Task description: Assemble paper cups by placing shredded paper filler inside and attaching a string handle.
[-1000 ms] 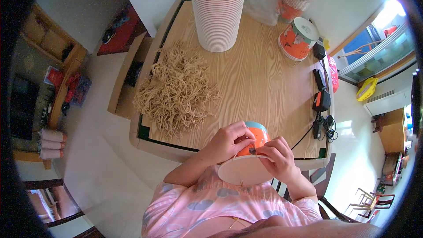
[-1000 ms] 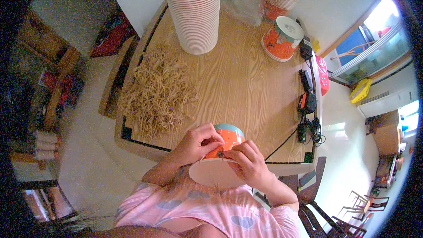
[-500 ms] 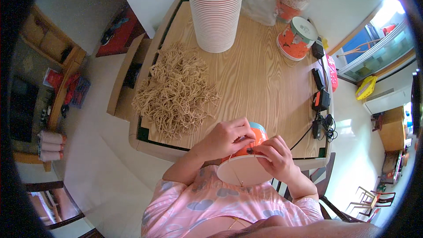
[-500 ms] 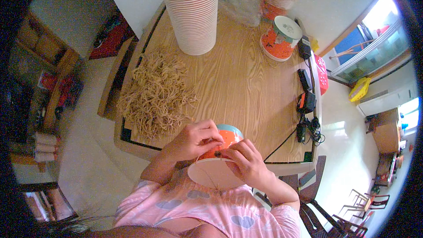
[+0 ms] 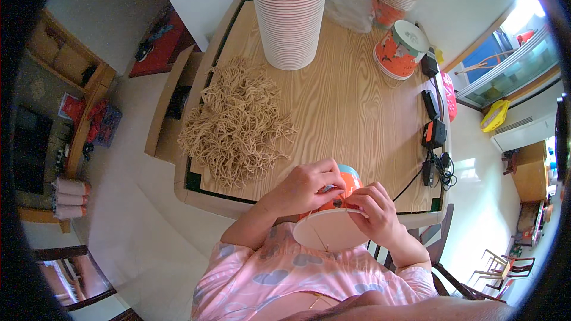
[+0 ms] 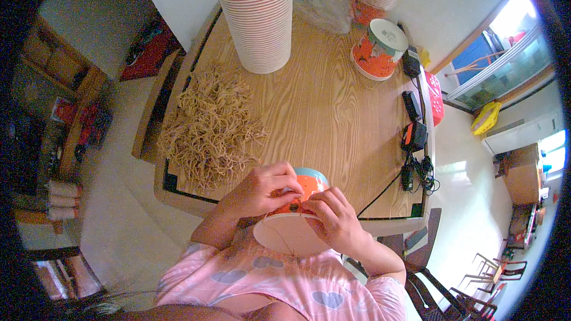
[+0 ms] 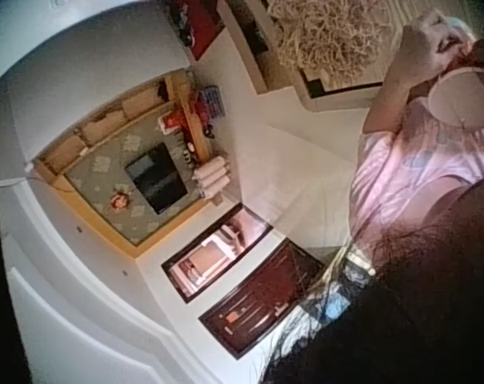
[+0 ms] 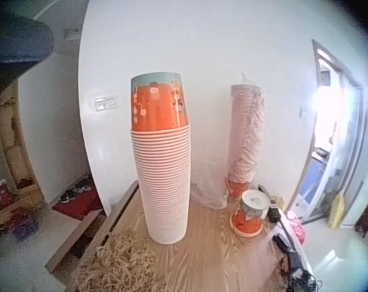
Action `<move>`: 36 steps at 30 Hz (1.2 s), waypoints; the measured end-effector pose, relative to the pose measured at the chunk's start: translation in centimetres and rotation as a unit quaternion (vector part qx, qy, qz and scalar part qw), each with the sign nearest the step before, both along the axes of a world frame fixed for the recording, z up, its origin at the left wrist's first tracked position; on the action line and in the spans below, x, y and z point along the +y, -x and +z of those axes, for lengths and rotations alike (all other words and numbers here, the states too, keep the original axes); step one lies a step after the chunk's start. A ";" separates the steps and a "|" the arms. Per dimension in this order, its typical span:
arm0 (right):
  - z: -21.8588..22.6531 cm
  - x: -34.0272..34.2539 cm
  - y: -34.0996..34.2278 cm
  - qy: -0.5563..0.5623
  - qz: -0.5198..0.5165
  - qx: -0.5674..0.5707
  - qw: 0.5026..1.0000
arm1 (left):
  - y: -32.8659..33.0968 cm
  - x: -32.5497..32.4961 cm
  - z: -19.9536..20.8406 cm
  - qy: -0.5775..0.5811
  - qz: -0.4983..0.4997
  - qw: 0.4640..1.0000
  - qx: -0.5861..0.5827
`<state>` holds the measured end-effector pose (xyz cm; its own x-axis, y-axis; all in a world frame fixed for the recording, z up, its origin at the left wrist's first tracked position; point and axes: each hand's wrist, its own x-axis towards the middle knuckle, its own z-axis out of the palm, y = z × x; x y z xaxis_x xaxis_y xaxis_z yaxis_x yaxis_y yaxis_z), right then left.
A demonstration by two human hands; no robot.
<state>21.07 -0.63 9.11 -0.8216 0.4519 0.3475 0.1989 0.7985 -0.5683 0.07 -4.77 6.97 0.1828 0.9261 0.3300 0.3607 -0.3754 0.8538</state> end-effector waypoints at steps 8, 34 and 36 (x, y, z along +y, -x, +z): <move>0.0 0.0 0.0 -0.005 -0.013 -0.014 1.000 | -0.1 0.0 0.1 0.002 -0.013 1.000 0.002; 0.8 -0.1 0.0 -0.003 0.000 0.002 1.000 | 0.4 0.0 -0.8 -0.021 0.007 0.999 0.038; 0.7 -0.2 0.0 0.012 -0.015 -0.001 1.000 | 0.4 0.0 -0.8 -0.022 0.009 0.999 0.040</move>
<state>21.09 -0.86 9.86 -0.8085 0.4844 0.3341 0.2237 0.7781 -0.5870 -0.31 -4.76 6.19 0.1938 0.9147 0.3546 0.4341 -0.4041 0.8052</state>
